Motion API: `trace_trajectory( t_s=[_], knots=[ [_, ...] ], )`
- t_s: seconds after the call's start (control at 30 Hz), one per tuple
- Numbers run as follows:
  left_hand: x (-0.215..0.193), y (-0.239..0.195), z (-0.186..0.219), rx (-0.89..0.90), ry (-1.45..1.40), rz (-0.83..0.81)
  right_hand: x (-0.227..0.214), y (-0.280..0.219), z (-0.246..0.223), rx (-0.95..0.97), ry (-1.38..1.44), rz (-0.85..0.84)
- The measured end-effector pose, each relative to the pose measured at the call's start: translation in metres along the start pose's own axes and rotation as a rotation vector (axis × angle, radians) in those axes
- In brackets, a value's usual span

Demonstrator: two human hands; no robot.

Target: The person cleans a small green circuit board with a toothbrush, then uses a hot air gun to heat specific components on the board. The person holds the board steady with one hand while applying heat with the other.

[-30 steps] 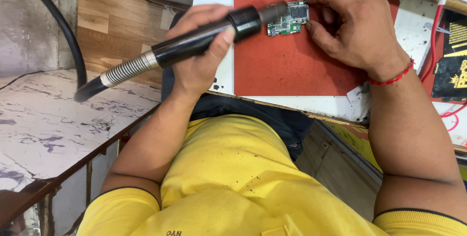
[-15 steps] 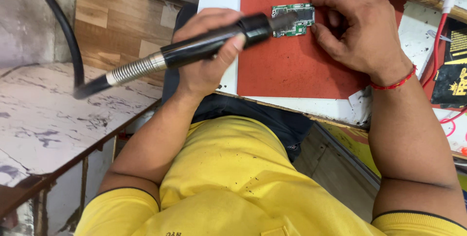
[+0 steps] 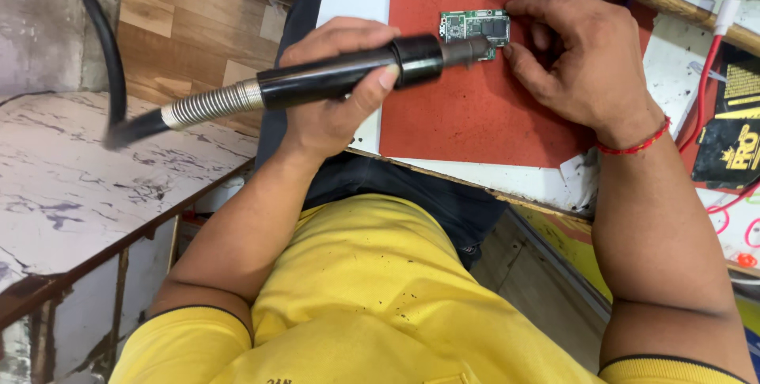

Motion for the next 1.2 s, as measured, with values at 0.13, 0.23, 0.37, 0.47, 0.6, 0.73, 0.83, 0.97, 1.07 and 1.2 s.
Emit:
trace_trajectory(
  t_s=[0.13,0.23,0.37,0.47,0.6,0.73,0.83,0.97,1.07,1.2],
  knots=[
    [-0.003,-0.003,-0.005,-0.051,0.031,0.064,0.0,-0.001,-0.002,-0.008,0.014,0.009],
    [0.001,0.001,0.0,0.022,0.009,-0.003,-0.002,-0.001,-0.001,-0.002,0.021,0.014],
    [0.001,-0.001,-0.001,0.022,0.024,0.006,-0.001,0.0,-0.001,0.009,0.016,0.011],
    [0.001,-0.002,0.0,0.025,0.037,0.009,-0.003,0.002,-0.002,-0.014,0.024,0.024],
    [-0.003,0.0,0.001,-0.008,0.111,0.089,-0.005,0.002,-0.005,-0.007,0.044,0.026],
    [0.005,0.003,0.009,0.075,0.064,0.0,-0.005,0.002,-0.008,-0.004,0.04,0.029],
    [0.004,-0.001,0.005,0.035,0.067,0.043,-0.004,0.001,-0.008,-0.021,0.022,0.033],
    [0.001,0.0,0.004,0.038,0.036,0.053,-0.004,0.002,-0.007,-0.006,0.019,0.026],
    [0.002,0.0,0.007,0.046,0.029,0.032,-0.005,0.0,-0.008,-0.007,0.022,0.03],
    [-0.005,-0.004,0.004,0.007,0.066,0.13,-0.003,-0.002,-0.005,-0.024,0.022,0.031]
  ],
)
Point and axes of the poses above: each hand's wrist, its own y-axis towards the middle knuckle, its own x-axis out of the palm, z = x × y, the point moved 9 cm from there along y, towards the middle knuckle, and after that the axes turned 7 degrees about x, right-handed, at the moved point
